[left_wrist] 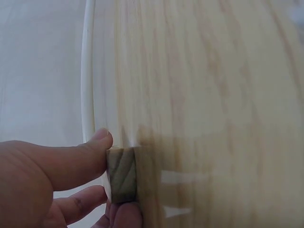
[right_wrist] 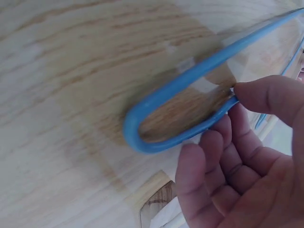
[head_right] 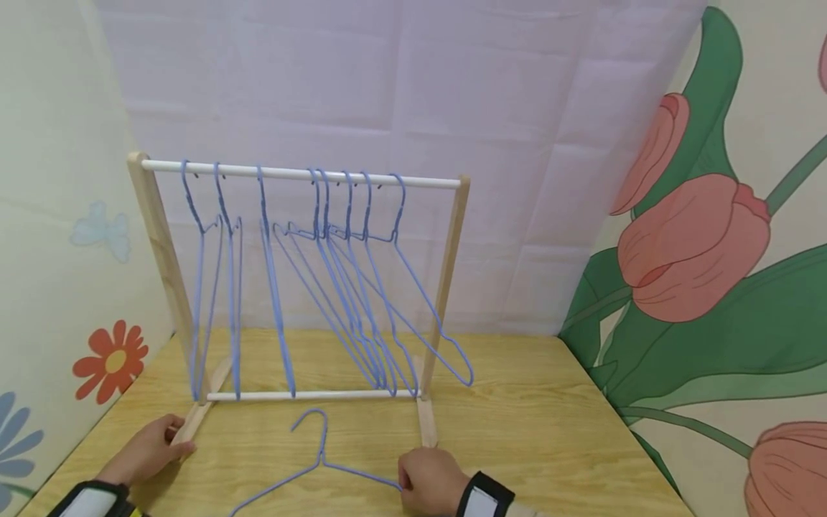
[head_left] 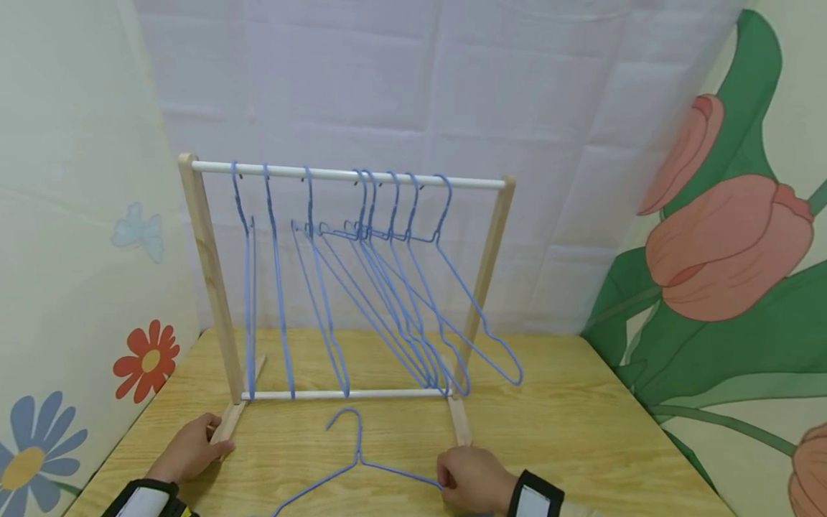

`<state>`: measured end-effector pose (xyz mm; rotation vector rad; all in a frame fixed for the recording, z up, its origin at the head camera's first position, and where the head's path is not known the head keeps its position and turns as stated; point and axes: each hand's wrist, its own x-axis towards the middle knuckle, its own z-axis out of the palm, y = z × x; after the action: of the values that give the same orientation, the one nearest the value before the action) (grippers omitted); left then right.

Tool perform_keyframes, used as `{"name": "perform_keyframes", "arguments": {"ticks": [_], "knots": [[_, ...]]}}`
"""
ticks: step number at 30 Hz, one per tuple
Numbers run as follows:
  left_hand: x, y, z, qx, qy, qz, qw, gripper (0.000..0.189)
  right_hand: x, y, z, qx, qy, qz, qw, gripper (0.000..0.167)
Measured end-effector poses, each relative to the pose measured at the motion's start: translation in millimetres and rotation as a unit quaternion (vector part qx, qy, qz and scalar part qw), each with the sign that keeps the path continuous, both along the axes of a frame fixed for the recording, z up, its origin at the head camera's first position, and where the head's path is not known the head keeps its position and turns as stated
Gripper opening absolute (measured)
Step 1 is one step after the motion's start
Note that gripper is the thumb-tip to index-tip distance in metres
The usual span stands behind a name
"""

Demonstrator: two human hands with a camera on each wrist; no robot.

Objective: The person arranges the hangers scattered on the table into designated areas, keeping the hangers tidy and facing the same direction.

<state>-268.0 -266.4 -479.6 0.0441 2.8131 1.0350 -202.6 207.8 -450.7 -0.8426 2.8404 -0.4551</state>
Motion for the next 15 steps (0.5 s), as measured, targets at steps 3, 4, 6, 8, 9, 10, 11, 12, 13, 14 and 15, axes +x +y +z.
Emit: {"name": "perform_keyframes", "arguments": {"ticks": [3,4,6,8,9,10,11,12,13,14,15], "knots": [[-0.5,0.6,0.9,-0.004,-0.008,0.003,1.0,0.044,0.0,-1.0,-1.5,-0.002,-0.018,-0.013,0.9998,0.02],[-0.6,0.8,1.3,-0.005,-0.011,0.004,0.9999,0.044,-0.2,-1.4,-2.2,-0.003,-0.022,-0.015,0.9996,0.02],[-0.7,0.8,1.7,-0.007,-0.012,0.005,0.9999,0.044,-0.3,-2.5,-2.5,0.0,-0.03,-0.018,0.9994,0.022],[-0.6,0.3,1.7,-0.01,-0.009,0.004,0.9999,0.044,-0.7,-3.0,-2.4,0.003,-0.027,-0.015,0.9995,0.022],[-0.6,0.2,1.7,-0.009,-0.006,0.003,0.9999,0.044,-0.9,-2.5,-2.4,0.004,-0.024,-0.013,0.9996,0.022],[-0.6,0.1,1.9,-0.009,-0.006,0.004,0.9999,0.044,-1.0,-2.0,-1.7,0.002,-0.022,-0.01,0.9997,0.021],[-1.0,-0.2,1.6,-0.009,-0.005,0.003,0.9999,0.045,-1.3,-1.3,-1.5,-0.001,-0.024,-0.008,0.9997,0.021],[-1.0,-0.4,1.5,-0.009,-0.004,0.002,1.0,0.045,-1.8,-0.2,-1.6,-0.005,-0.03,-0.008,0.9995,0.021],[-1.4,-0.4,1.4,-0.009,-0.004,0.002,1.0,0.044,-2.5,1.0,-2.2,-0.006,-0.035,-0.003,0.9994,0.019],[-1.6,-0.5,1.3,-0.008,-0.004,0.002,1.0,0.044,-3.2,2.4,-2.7,-0.018,-0.052,-0.004,0.9985,0.018],[-1.8,-0.6,1.3,-0.009,-0.003,0.001,1.0,0.044,-3.7,3.5,-2.7,-0.03,-0.074,-0.005,0.9968,0.017]]}}
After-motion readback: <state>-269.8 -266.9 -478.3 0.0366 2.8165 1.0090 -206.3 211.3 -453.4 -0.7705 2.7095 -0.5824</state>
